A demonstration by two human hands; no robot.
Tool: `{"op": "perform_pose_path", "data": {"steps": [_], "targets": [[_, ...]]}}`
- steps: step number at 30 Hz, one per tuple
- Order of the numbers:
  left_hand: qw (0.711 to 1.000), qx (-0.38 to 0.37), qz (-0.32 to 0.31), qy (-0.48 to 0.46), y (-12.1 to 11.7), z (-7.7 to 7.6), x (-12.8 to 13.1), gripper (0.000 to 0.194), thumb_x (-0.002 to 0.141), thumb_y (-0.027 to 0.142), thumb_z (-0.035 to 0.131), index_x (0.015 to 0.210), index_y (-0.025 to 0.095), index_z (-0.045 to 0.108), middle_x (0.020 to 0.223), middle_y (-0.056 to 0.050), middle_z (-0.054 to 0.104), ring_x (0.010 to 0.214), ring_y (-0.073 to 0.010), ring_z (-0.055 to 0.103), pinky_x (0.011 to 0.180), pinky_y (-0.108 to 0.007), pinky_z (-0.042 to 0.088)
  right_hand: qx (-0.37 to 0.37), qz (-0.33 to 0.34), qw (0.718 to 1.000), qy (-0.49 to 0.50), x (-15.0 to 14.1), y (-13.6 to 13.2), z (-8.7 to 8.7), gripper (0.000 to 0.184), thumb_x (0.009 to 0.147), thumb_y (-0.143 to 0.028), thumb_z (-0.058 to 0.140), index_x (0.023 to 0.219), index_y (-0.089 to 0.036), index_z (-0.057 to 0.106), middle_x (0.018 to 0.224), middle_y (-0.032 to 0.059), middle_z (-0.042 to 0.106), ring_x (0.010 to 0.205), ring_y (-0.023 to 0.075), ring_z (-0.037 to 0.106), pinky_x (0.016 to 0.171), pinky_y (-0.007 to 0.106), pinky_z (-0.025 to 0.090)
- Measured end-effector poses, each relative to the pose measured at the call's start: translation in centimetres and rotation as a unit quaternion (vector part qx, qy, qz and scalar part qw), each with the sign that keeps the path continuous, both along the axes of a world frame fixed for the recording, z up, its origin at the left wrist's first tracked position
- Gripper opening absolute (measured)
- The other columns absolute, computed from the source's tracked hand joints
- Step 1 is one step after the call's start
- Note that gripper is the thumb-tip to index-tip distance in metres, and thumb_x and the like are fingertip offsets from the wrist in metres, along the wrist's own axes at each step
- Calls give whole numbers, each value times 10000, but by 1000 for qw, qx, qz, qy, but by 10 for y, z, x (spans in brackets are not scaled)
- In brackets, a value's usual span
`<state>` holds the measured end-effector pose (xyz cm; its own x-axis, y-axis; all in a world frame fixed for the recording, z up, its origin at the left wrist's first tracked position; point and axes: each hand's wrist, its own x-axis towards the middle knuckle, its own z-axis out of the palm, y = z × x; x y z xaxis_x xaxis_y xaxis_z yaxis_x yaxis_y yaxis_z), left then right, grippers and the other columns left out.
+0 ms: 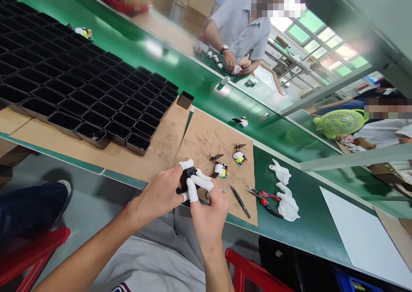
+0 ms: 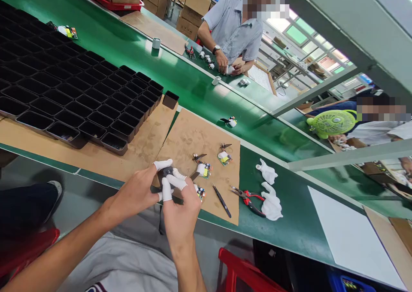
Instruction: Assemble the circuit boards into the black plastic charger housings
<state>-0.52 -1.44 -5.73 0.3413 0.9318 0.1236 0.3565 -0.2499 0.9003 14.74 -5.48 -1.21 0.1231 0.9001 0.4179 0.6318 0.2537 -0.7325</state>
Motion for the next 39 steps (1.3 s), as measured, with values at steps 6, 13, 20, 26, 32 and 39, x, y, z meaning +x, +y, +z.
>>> {"op": "perform_pose_path", "data": {"steps": [6, 13, 20, 26, 32, 39], "targets": [[1000, 12, 4, 6, -2, 0, -2, 306, 791, 59, 643, 1020, 259, 607, 996, -39, 769, 955, -278, 780, 834, -364, 621, 111, 24, 982, -150, -3, -10, -15, 472, 1062, -38, 737, 1465, -276, 798, 1249, 132, 871, 1156, 285, 837, 964, 428, 711], [997, 55, 12, 59, -4, -3, -2, 265, 784, 63, 607, 950, 261, 547, 925, -30, 719, 810, -247, 703, 735, -334, 552, 112, 35, 967, -227, 0, -15, -16, 588, 1082, 27, 620, 1590, -255, 710, 1273, 154, 866, 1301, 322, 818, 1031, 478, 726], [996, 79, 20, 29, -4, 17, -4, 309, 789, 81, 597, 1049, 246, 582, 975, -40, 733, 860, -254, 715, 788, -368, 603, 147, 56, 966, -205, 1, -9, 7, 554, 1071, -16, 708, 1586, -220, 693, 1360, 168, 861, 1351, 328, 809, 1054, 492, 725], [999, 34, 3, 1, 0, 16, -1, 404, 801, 48, 580, 1158, 237, 592, 982, -42, 746, 871, -259, 760, 810, -381, 652, 100, 53, 977, -183, 4, -9, -9, 438, 1109, -79, 643, 1470, -289, 776, 1266, 151, 860, 1227, 325, 829, 991, 522, 727], [1000, 2, 24, 15, -3, 1, 5, 523, 842, 41, 607, 1331, 226, 577, 1108, -91, 790, 1060, -317, 825, 925, -465, 698, 72, 59, 982, -166, 9, -8, -25, 296, 1096, -106, 662, 1243, -259, 870, 1095, 130, 864, 1028, 288, 852, 859, 442, 728], [982, 5, -3, -190, -12, 5, -14, 1148, 935, 314, 886, 1796, 294, 128, 1845, -269, 403, 1665, -417, 546, 1378, -685, 456, -53, -139, 943, 298, 10, -4, 1, 330, 1010, -429, 883, 1286, -248, 873, 1279, 118, 895, 1217, 294, 858, 1110, 487, 707]]}}
